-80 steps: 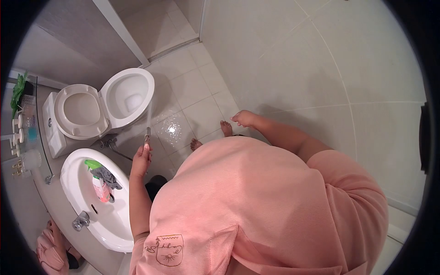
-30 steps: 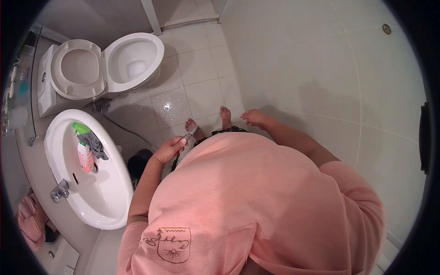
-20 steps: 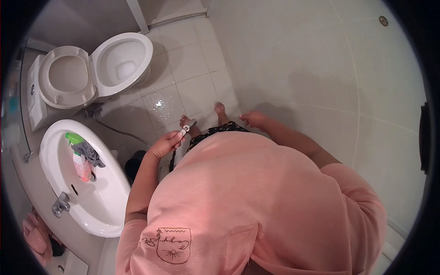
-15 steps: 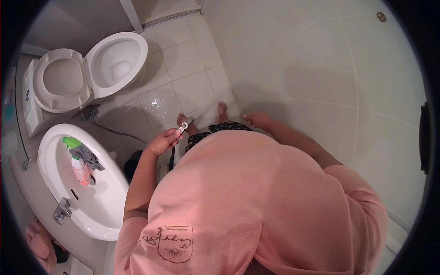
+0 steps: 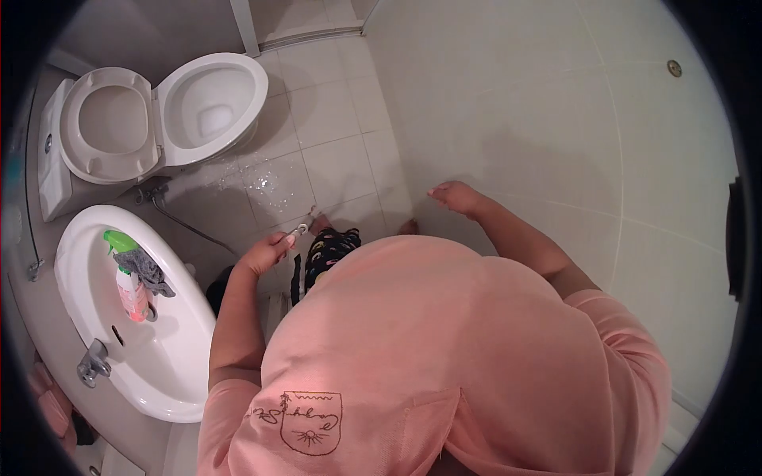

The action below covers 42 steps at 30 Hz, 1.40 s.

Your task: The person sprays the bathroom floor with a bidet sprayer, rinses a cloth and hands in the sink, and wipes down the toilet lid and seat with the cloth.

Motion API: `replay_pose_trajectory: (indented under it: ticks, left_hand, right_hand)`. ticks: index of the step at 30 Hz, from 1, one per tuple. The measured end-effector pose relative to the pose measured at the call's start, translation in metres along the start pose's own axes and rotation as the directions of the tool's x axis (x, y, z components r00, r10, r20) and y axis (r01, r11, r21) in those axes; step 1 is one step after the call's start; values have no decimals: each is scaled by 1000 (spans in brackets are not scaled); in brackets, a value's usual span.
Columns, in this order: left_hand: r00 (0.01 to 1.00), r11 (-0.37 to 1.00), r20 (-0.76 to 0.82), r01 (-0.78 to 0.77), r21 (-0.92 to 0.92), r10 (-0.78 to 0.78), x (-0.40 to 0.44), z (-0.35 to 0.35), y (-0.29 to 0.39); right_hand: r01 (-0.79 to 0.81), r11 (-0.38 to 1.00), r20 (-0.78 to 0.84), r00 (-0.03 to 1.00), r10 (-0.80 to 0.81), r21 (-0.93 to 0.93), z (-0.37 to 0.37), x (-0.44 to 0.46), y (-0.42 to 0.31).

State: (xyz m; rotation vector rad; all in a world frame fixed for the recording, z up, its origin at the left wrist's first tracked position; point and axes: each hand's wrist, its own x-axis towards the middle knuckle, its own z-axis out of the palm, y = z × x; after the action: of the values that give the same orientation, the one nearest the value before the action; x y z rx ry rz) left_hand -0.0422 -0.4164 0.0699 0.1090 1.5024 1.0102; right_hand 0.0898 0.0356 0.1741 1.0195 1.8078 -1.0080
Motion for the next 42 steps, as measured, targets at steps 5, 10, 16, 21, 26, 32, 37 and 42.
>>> replay_pose_trajectory:
  ticks: [5,10,16,21,26,32,37,42]
  left_hand:
    - [995,997,-83,57,-54,-61,-9,-10,4]
    - [986,993,-130,89,-82,-99,-21,-24,6]
    - [976,978,-160,118,-170,-146,-24,-29,8]
    - [991,983,-77,101,-153,-114,-23,-17,14]
    - [977,983,-148,135,-121,-153,-25,-1,11]
    - [915,962,-381,210,176,-131,-31,11,-21]
    - [856,954,-461,294,60,-235,-41,20,-20]
    - [765,908,-539,418,1,-352,-59,28,4]
  right_hand:
    - [138,988,-62,989,-134,66,-30,19,20]
    - [-15,992,-117,993,30,128,-52,18,61]
    - [-119,983,-60,990,128,141,-38,41,148]
    - [-39,999,-19,999,39,13,-28,15,93]
    - [-24,999,-18,1000,25,21,-38,31,17]
    - [37,989,78,997,-26,-146,-55,74,-72]
    - [192,971,174,971,-166,-140,-63,128,-104]
    - [251,941,244,950,-194,-228,-101,161,-163]
